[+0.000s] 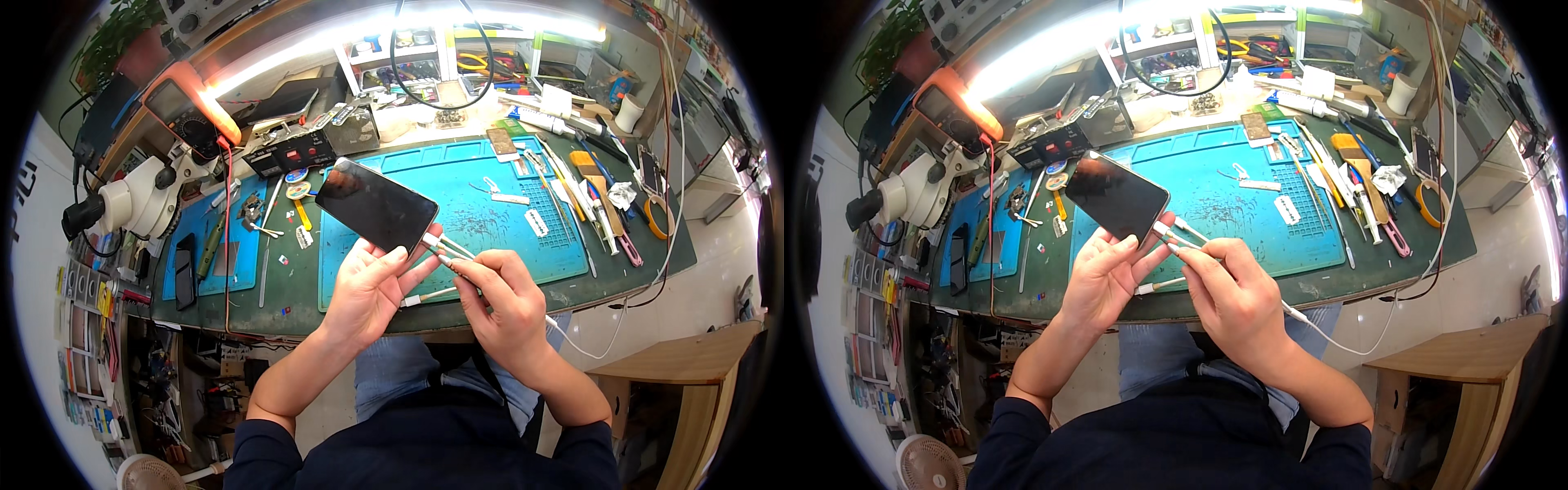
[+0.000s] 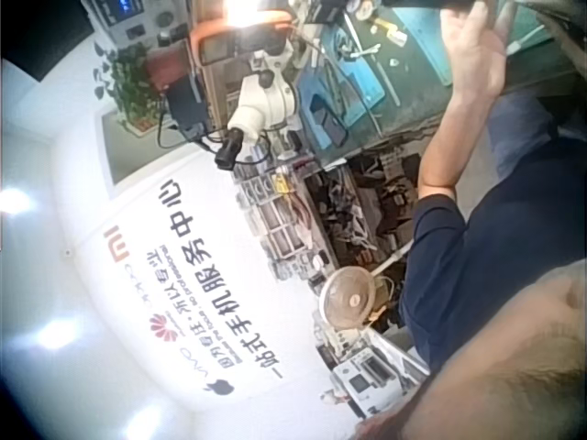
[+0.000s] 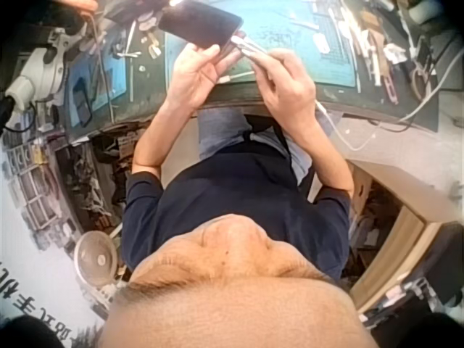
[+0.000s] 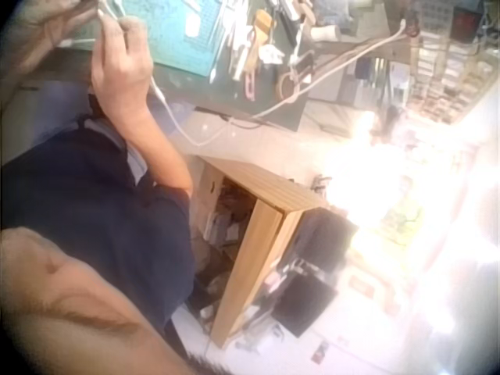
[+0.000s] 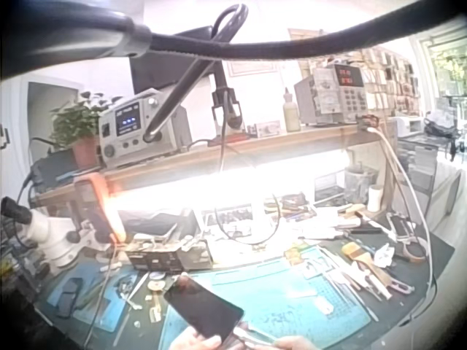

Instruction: The person disassembles a Vivo smartphone, removes the back cover, and detaches internal components. They use a screwdriver to remove screws and a spudger to disconnect cables. The person then reassembles the phone, reconnects the battery and screen, and secures the back cover.

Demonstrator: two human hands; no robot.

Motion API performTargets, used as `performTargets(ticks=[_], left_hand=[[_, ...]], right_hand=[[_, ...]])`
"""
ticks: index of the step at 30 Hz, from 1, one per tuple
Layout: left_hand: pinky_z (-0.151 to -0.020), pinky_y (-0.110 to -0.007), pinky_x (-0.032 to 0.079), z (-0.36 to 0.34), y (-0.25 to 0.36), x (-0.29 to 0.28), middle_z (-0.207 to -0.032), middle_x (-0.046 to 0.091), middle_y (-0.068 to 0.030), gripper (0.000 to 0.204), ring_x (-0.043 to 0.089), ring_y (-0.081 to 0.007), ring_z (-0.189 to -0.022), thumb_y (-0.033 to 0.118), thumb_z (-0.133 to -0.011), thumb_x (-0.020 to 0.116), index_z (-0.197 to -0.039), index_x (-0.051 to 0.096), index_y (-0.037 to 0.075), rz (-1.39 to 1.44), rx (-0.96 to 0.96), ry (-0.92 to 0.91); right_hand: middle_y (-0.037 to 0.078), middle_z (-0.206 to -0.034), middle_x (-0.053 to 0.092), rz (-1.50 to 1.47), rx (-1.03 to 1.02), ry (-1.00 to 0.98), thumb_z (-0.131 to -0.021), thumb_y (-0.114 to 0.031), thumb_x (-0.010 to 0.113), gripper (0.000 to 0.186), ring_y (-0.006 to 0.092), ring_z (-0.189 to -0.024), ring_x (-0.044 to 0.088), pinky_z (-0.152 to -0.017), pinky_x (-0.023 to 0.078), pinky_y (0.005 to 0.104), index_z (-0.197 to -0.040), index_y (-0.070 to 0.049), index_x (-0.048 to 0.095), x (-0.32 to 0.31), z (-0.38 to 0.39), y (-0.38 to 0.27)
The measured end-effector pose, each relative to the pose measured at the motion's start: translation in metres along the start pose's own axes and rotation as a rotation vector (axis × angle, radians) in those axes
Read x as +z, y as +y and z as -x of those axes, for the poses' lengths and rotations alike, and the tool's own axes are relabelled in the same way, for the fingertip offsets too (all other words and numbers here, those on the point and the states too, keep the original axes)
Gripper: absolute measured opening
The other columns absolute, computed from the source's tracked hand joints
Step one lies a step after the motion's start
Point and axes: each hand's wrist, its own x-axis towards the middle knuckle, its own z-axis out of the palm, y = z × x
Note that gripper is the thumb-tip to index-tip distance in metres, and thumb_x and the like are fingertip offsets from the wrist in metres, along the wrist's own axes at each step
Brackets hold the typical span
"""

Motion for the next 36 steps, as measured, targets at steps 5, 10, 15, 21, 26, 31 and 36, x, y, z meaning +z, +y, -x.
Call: performTargets(ticks=[5,10,15,21,26,31,36], left_hand=[[-0.121,-0.053,0.044,0.001,-0.001,0.001,-0.153,0.048,-0.0212,0.042,0.049,-0.036,-0.145,0.0,-0.106,0.052,-0.145,0.037,-0.003,-0.011,0.015,-0.003],[-0.121,-0.052,0.044,0.001,-0.004,0.0,-0.151,0.051,-0.0218,0.04,0.051,-0.0356,-0.143,0.0,-0.106,0.051,-0.143,0.038,-0.004,-0.058,0.057,0.019],[-0.121,-0.051,0.043,0.0,-0.01,0.002,-0.15,0.051,-0.0217,0.041,0.051,-0.0353,-0.143,-0.002,-0.106,0.05,-0.145,0.037,-0.003,-0.079,0.121,0.032],[-0.121,-0.05,0.044,0.0,-0.009,0.001,-0.151,0.05,-0.0224,0.044,0.052,-0.0352,-0.142,-0.003,-0.105,0.05,-0.147,0.036,-0.002,-0.086,0.144,0.045],[-0.121,-0.049,0.044,0.001,-0.009,0.001,-0.151,0.05,-0.0227,0.045,0.052,-0.0352,-0.142,-0.004,-0.105,0.05,-0.147,0.035,-0.002,-0.076,0.141,0.04],[-0.122,-0.049,0.043,0.002,-0.009,0.002,-0.151,0.049,-0.023,0.045,0.052,-0.0353,-0.142,-0.005,-0.105,0.049,-0.147,0.034,-0.002,-0.076,0.148,0.048],[-0.123,-0.048,0.043,0.004,-0.011,0.004,-0.152,0.048,-0.0229,0.045,0.048,-0.0377,-0.145,-0.005,-0.105,0.048,-0.147,0.035,-0.004,-0.084,0.15,0.053]], right_hand=[[0.006,-0.099,0.066,0.155,-0.106,0.032,-0.085,-0.003,0.08,0.029,0.0215,-0.075,0.065,-0.061,0.053,0.0333,-0.113,-0.006,0.074,-0.001,-0.001,0.003],[0.004,-0.097,0.067,0.262,-0.159,0.075,-0.083,-0.008,0.083,0.028,0.0206,-0.073,0.063,-0.06,0.051,0.0327,-0.11,-0.008,0.075,0.001,-0.001,0.007],[0.005,-0.101,0.064,0.147,-0.019,0.091,-0.083,-0.005,0.082,0.028,0.0189,-0.072,0.062,-0.06,0.05,0.0315,-0.11,-0.007,0.074,0.006,-0.001,0.003],[0.007,-0.099,0.059,-0.087,0.143,0.028,-0.083,0.007,0.076,0.03,0.0207,-0.079,0.061,-0.063,0.049,0.0337,-0.11,-0.005,0.076,0.001,-0.006,-0.005],[0.007,-0.098,0.063,0.124,0.0,0.067,-0.084,0.007,0.075,0.028,0.0229,-0.083,0.061,-0.067,0.05,0.0345,-0.11,-0.004,0.076,-0.002,-0.001,0.003],[0.007,-0.098,0.065,0.179,-0.068,0.134,-0.083,0.003,0.077,0.027,0.0257,-0.082,0.061,-0.068,0.051,0.0369,-0.109,-0.003,0.074,0.004,0.001,0.008],[0.008,-0.099,0.064,0.169,-0.068,0.127,-0.083,-0.003,0.081,0.029,0.0268,-0.081,0.063,-0.068,0.052,0.037,-0.111,-0.003,0.071,0.005,-0.005,0.006]])
